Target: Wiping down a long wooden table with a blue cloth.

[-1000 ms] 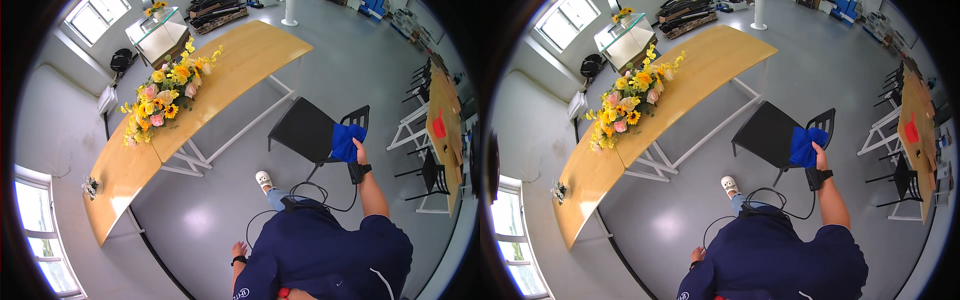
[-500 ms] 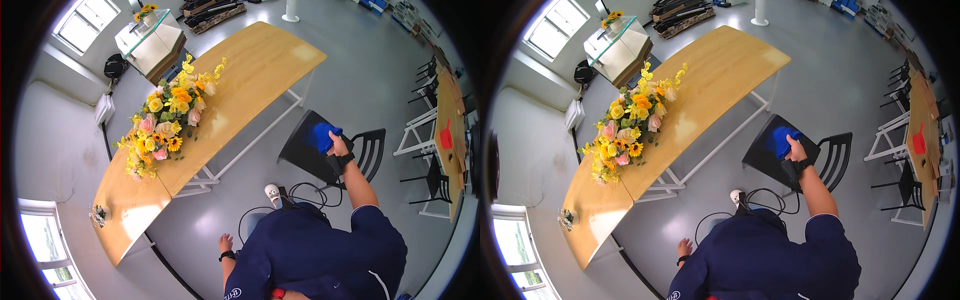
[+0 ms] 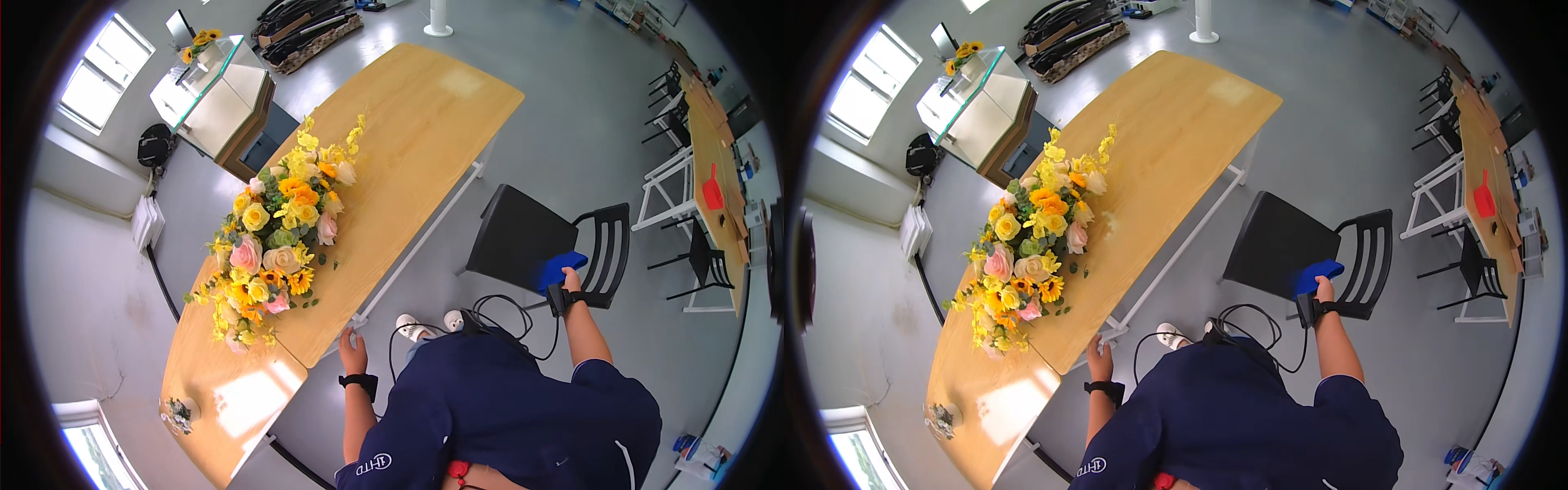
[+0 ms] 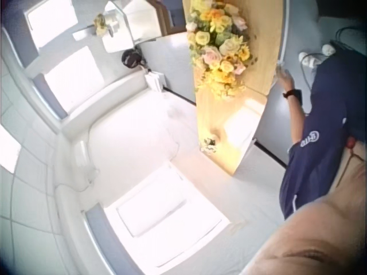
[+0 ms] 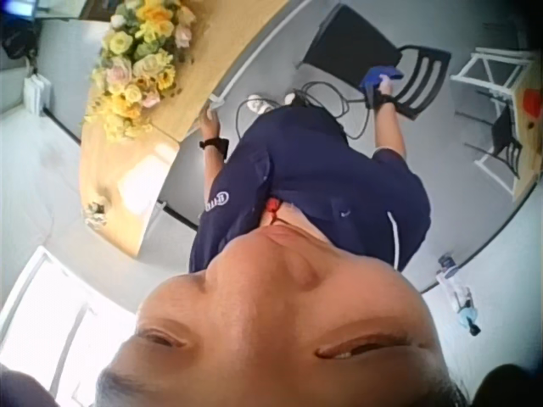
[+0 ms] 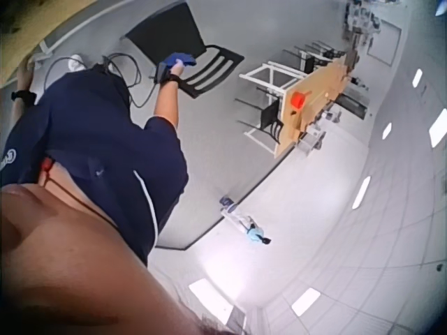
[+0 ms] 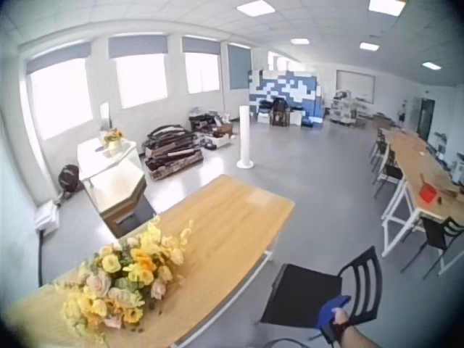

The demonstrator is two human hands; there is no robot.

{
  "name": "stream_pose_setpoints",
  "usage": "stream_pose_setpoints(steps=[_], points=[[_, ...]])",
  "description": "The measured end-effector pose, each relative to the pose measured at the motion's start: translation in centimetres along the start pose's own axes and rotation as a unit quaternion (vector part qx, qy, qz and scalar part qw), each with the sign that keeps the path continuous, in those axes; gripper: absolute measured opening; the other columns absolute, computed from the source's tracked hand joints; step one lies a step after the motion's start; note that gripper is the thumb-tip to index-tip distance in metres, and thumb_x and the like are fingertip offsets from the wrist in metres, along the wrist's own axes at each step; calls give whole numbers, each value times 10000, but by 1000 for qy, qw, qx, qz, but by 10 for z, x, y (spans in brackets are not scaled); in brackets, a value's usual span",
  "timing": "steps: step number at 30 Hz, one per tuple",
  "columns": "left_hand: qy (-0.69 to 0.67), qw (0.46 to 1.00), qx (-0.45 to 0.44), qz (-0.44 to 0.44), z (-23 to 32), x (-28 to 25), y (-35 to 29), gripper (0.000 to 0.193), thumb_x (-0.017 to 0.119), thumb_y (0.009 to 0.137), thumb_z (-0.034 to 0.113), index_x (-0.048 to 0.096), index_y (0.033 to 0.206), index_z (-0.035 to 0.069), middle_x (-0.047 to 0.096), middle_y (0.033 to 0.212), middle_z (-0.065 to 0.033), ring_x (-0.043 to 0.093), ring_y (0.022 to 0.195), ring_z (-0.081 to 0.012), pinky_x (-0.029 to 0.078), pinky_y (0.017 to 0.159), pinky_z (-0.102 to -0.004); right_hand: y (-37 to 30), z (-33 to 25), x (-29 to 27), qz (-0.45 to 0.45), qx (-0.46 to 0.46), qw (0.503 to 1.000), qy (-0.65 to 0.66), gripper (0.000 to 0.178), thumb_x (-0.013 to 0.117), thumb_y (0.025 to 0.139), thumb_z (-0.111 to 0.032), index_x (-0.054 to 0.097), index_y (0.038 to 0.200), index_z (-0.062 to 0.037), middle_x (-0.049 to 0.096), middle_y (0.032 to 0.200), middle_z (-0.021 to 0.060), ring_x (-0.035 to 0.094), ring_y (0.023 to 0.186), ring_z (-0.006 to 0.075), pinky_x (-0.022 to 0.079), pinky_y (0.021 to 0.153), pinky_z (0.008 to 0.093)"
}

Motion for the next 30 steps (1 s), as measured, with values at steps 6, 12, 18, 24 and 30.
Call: stream_pose_setpoints(steps=[6, 12, 18, 24, 30], points=[[57, 997, 3, -53, -25, -9, 43, 439, 547, 747, 208, 445, 1130, 19, 336, 1231, -254, 331, 1134, -371, 271, 945, -413, -28, 21, 40, 86, -12, 993, -82, 250, 463, 730, -207, 499, 894, -21, 558, 847, 117, 551, 749, 258, 452, 680, 369], [105, 983, -81, -123, -46, -12, 56, 576, 510, 752, 290, 339, 1221, 4, 223, 1286, -281, 210, 1205, -384, 176, 996, -412, -68, 3, 103, 75, -75, 994, -36, 116, 487, 645, -102, 486, 716, -10, 534, 705, 104, 541, 631, 234, 458, 599, 342], [141, 969, -137, -146, -56, -4, 64, 692, 503, 740, 312, 202, 1287, 15, 163, 1293, -309, 134, 1229, -392, 118, 998, -461, -50, -45, 195, 192, -286, 936, -67, 177, 440, 641, -61, 497, 788, 19, 462, 639, 70, 449, 556, 172, 395, 527, 326], [181, 937, -266, -138, -35, -4, 82, 714, 476, 747, 376, 158, 1310, 73, 85, 1319, -296, 93, 1192, -496, 102, 978, -515, -49, -68, 381, 16, -563, 677, -473, 336, 439, 748, -69, 440, 1063, 47, 445, 1100, 248, 408, 1015, 390, 328, 860, 404], [141, 920, -344, -123, -42, 18, 99, 755, 450, 745, 455, 118, 1318, 92, 2, 1334, -279, 85, 1159, -547, 99, 971, -524, -31, 44, 441, -461, -331, 275, -776, 496, 528, 744, -294, 418, 1204, -145, 320, 1295, 126, 249, 1216, 308, 263, 972, 373]])
Point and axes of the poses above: each hand's wrist, its own y-axis towards the middle knuckle, its own x-axis out of the palm, z = x × y, the point moved 4 cm from there along y, towards the middle knuckle
